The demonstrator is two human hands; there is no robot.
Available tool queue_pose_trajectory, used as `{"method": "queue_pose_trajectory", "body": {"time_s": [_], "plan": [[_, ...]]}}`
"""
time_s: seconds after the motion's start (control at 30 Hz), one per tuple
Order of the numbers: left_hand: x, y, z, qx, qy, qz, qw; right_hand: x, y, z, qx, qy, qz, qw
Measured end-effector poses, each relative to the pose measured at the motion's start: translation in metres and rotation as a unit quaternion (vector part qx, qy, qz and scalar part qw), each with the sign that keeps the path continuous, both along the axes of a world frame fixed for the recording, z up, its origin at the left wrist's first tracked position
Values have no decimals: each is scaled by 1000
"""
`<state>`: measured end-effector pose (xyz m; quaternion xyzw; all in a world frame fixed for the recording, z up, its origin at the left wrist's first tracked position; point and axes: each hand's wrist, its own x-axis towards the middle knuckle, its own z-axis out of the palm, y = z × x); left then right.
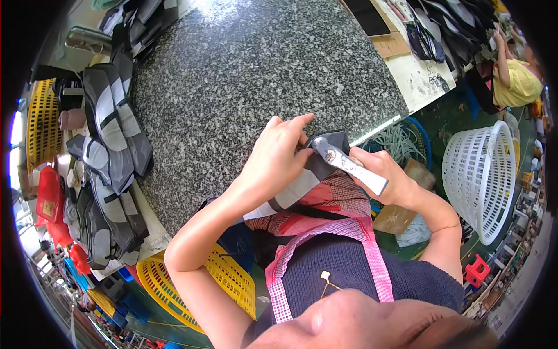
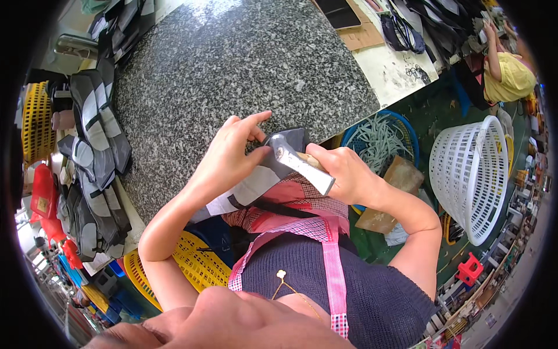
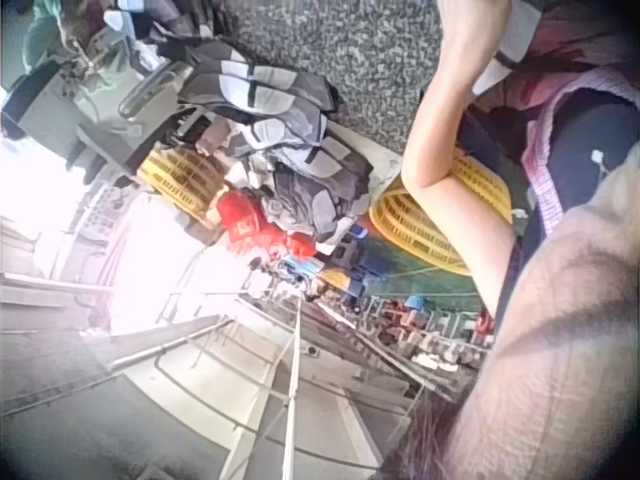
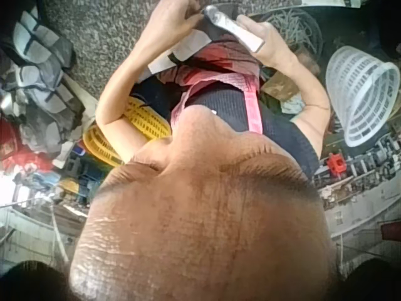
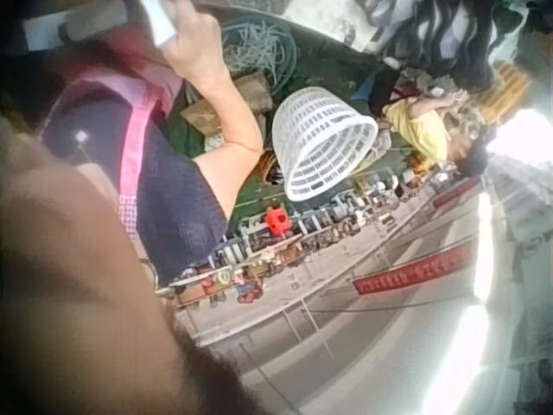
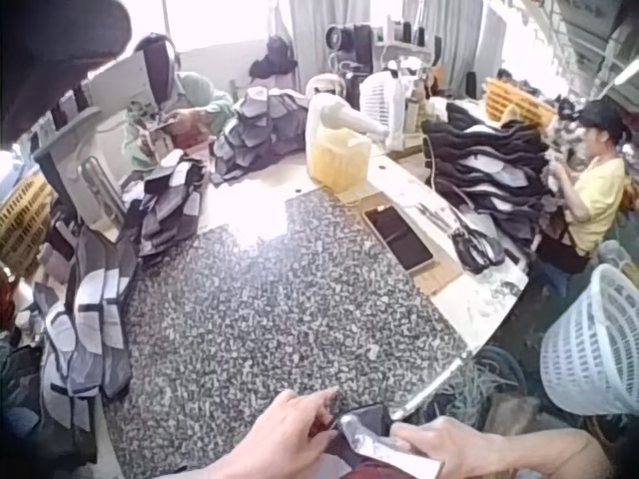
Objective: The person folds the edges of shoe upper pieces by hand and flattens them along the seams using a hammer, repeating the process for multiple pieces.
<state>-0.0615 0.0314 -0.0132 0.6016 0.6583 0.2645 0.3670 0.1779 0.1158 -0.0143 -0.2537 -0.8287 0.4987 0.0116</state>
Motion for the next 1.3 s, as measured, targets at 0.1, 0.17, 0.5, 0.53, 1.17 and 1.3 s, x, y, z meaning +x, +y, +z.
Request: {"method": "queue_pose_trajectory", "body": {"time_s": [0.1, 0.17, 0.5, 0.53, 1.17, 1.3], "plan": [[-2, 11, -3, 34, 28, -18, 999, 3, -5, -7, 9, 39, -35, 999], [-3, 11, -6, 27, 27, -22, 999, 4, -4, -1, -50, 31, -73, 996], [-13, 17, -10, 47, 35, -18, 998, -1, 6, 23, -9, 14, -38, 999], [-13, 17, -11, 47, 34, -20, 998, -2, 6, 24, -22, 12, -51, 998], [-5, -4, -20, 335, 351, -202, 851, -27, 34, 51, 25, -7, -42, 999], [-10, -2, -15, 279, 250, -113, 920, -25, 25, 34, -4, -75, 4, 997]]}}
